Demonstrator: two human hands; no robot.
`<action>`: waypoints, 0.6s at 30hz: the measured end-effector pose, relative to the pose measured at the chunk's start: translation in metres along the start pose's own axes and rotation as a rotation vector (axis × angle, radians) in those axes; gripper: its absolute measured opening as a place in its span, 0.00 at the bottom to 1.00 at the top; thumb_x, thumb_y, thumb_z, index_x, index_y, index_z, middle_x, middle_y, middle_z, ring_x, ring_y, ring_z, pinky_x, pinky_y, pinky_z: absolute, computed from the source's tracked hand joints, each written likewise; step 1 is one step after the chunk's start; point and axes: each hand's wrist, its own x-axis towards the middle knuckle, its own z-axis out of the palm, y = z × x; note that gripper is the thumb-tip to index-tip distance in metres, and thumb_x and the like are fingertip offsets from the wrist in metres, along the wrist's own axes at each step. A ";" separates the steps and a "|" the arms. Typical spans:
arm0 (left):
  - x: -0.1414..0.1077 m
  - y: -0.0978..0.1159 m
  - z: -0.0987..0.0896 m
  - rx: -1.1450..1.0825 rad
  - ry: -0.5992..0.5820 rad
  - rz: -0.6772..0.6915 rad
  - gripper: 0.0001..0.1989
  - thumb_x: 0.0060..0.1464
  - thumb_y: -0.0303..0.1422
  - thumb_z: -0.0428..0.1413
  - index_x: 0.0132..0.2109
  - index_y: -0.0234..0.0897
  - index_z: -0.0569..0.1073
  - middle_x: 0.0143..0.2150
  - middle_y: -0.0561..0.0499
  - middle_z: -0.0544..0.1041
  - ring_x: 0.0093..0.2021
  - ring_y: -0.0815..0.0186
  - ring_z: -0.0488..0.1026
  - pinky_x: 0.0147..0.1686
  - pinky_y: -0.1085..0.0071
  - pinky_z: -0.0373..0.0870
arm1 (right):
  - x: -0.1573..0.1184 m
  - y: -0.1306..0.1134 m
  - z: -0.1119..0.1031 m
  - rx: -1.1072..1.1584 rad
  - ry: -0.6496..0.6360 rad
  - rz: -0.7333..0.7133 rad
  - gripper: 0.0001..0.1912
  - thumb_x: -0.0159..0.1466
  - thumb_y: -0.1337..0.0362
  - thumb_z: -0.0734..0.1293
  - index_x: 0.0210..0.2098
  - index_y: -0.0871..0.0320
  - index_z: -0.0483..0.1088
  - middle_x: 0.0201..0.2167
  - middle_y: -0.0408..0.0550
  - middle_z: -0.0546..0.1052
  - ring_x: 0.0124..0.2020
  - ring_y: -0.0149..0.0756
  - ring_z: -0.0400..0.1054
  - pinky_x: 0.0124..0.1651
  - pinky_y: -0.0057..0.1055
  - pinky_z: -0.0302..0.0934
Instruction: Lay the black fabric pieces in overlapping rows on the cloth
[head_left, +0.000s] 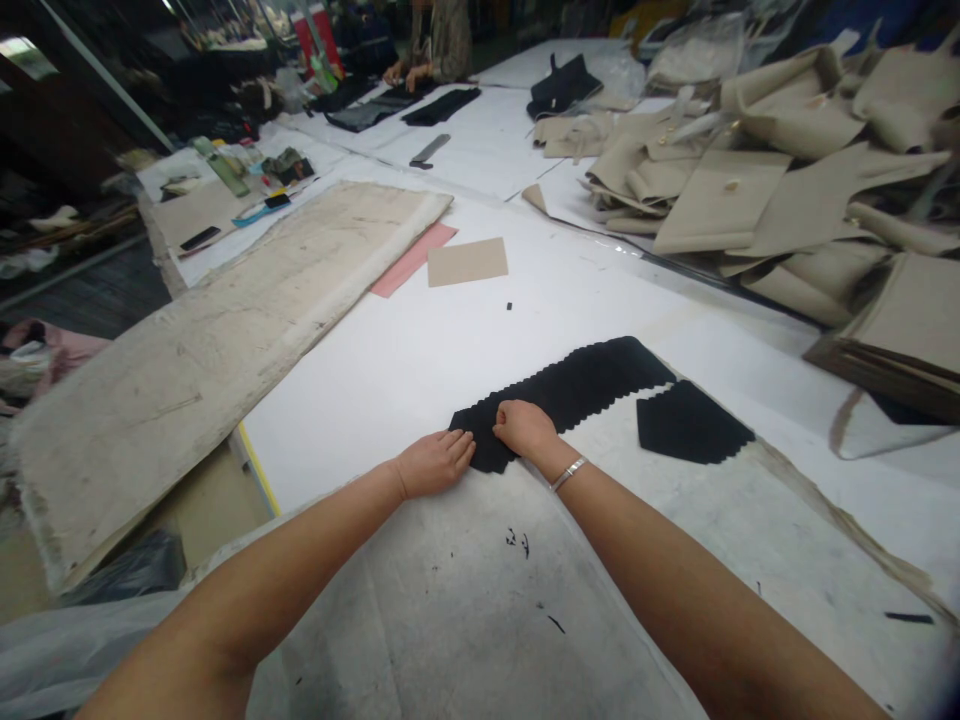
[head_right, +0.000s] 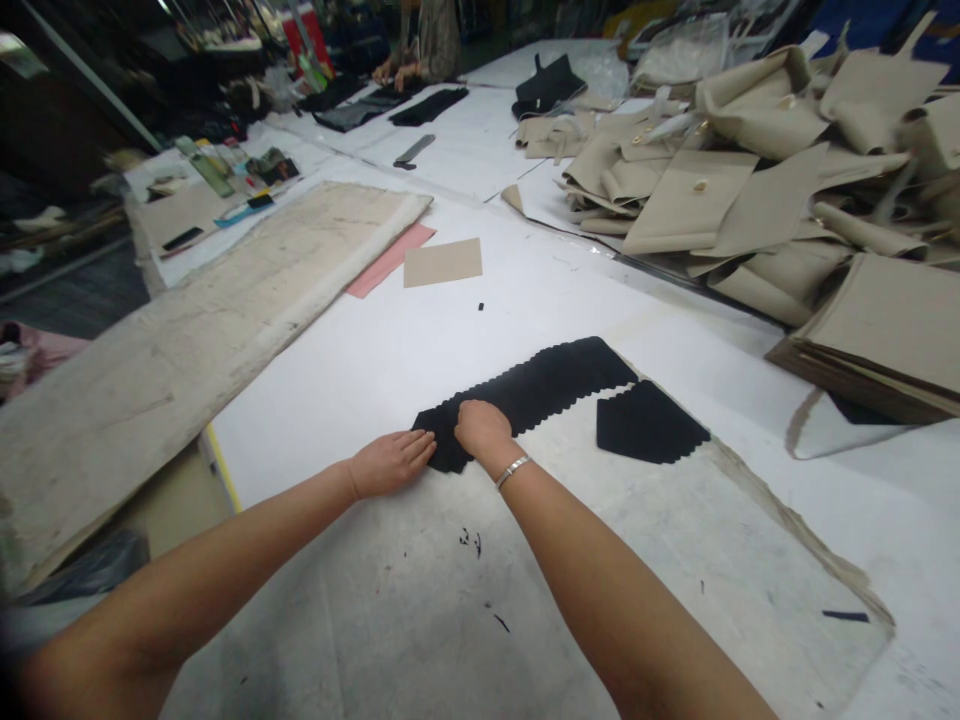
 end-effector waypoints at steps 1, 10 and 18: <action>-0.001 0.001 0.000 0.001 -0.001 -0.006 0.17 0.56 0.24 0.42 0.49 0.22 0.68 0.50 0.34 0.71 0.48 0.59 0.70 0.47 0.63 0.66 | 0.000 0.000 0.000 0.001 -0.006 0.001 0.08 0.55 0.68 0.62 0.33 0.59 0.71 0.34 0.50 0.75 0.36 0.36 0.68 0.34 0.27 0.57; 0.000 0.002 -0.002 -0.011 -0.033 -0.012 0.17 0.56 0.24 0.43 0.49 0.21 0.68 0.50 0.32 0.70 0.47 0.58 0.70 0.46 0.62 0.66 | 0.000 0.000 0.000 0.002 -0.003 0.000 0.06 0.56 0.67 0.62 0.32 0.58 0.71 0.34 0.49 0.75 0.36 0.35 0.68 0.35 0.27 0.57; 0.002 0.003 -0.004 -0.036 -0.063 -0.034 0.17 0.55 0.23 0.44 0.50 0.20 0.67 0.49 0.30 0.70 0.47 0.57 0.71 0.44 0.62 0.67 | 0.000 0.000 0.001 0.006 0.006 -0.008 0.06 0.56 0.67 0.62 0.33 0.59 0.70 0.34 0.50 0.75 0.36 0.35 0.68 0.36 0.27 0.57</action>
